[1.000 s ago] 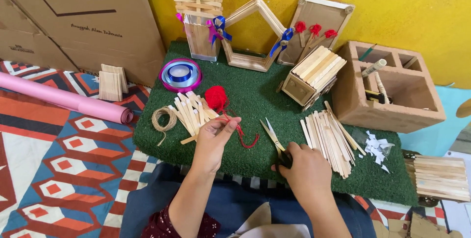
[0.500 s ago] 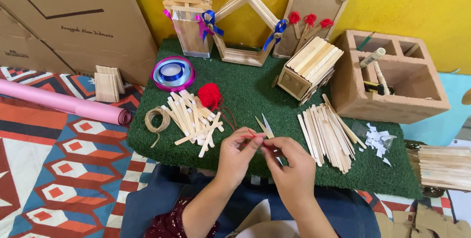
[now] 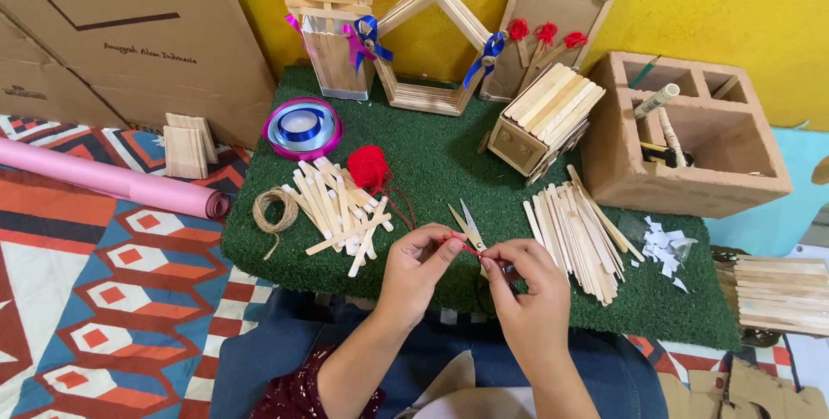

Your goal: Decorating a miniature wooden cart structure by cutting and attaching red yarn using tape and scissors.

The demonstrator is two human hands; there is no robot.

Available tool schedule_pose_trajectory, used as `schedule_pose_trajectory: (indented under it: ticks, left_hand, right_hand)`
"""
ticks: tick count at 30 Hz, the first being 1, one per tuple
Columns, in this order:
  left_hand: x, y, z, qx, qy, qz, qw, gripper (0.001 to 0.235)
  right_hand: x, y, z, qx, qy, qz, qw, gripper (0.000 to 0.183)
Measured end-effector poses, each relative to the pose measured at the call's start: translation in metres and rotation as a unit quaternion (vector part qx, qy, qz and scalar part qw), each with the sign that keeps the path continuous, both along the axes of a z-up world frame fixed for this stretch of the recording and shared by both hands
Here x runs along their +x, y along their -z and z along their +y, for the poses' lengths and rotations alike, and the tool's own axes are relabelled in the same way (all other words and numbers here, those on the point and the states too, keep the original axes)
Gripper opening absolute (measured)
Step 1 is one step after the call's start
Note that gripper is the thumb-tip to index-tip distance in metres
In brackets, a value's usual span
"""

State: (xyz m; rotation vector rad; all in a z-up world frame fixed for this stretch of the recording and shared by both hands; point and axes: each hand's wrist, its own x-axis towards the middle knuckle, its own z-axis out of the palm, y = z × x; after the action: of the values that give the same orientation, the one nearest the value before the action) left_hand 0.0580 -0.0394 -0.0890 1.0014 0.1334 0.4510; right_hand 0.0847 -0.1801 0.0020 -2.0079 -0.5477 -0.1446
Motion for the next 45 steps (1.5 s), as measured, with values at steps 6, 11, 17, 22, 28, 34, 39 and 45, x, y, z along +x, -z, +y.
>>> schedule_pose_trajectory:
  ticks: [6,11,17,22,28,34,39,45]
  left_hand:
    - [-0.001,-0.002,0.0,-0.003,0.001,0.039,0.999,0.01]
    - [-0.002,-0.005,0.003,-0.012,0.01,0.021,1.0,0.01]
    - [-0.007,-0.021,0.015,-0.011,0.158,-0.051,0.986,0.039]
    - [-0.003,-0.02,0.013,0.022,0.129,-0.05,0.99,0.023]
    - [-0.005,-0.027,0.013,0.133,0.088,-0.089,0.983,0.023]
    - [-0.001,-0.023,0.012,0.087,0.05,-0.044,0.994,0.009]
    - [0.003,-0.047,0.016,0.215,-0.007,-0.001,0.977,0.013]
    - [0.05,-0.058,0.025,0.394,-0.063,-0.013,0.917,0.013]
  right_hand:
    - [-0.001,0.0,-0.001,0.014,0.003,0.014,1.0,0.005]
    - [0.0,0.003,-0.001,0.026,0.006,0.04,0.999,0.005]
    - [0.004,0.01,-0.007,0.034,0.023,0.053,0.998,0.007]
    - [0.004,0.008,-0.008,0.035,0.019,0.074,0.996,0.006]
    - [0.006,0.01,-0.01,0.031,0.016,0.078,0.996,0.006]
    - [0.008,0.013,-0.01,0.035,0.019,0.091,0.995,0.006]
    - [0.023,0.004,-0.014,-0.008,0.013,0.049,0.999,0.008]
    - [0.059,-0.003,-0.01,-0.126,0.055,-0.205,0.969,0.011]
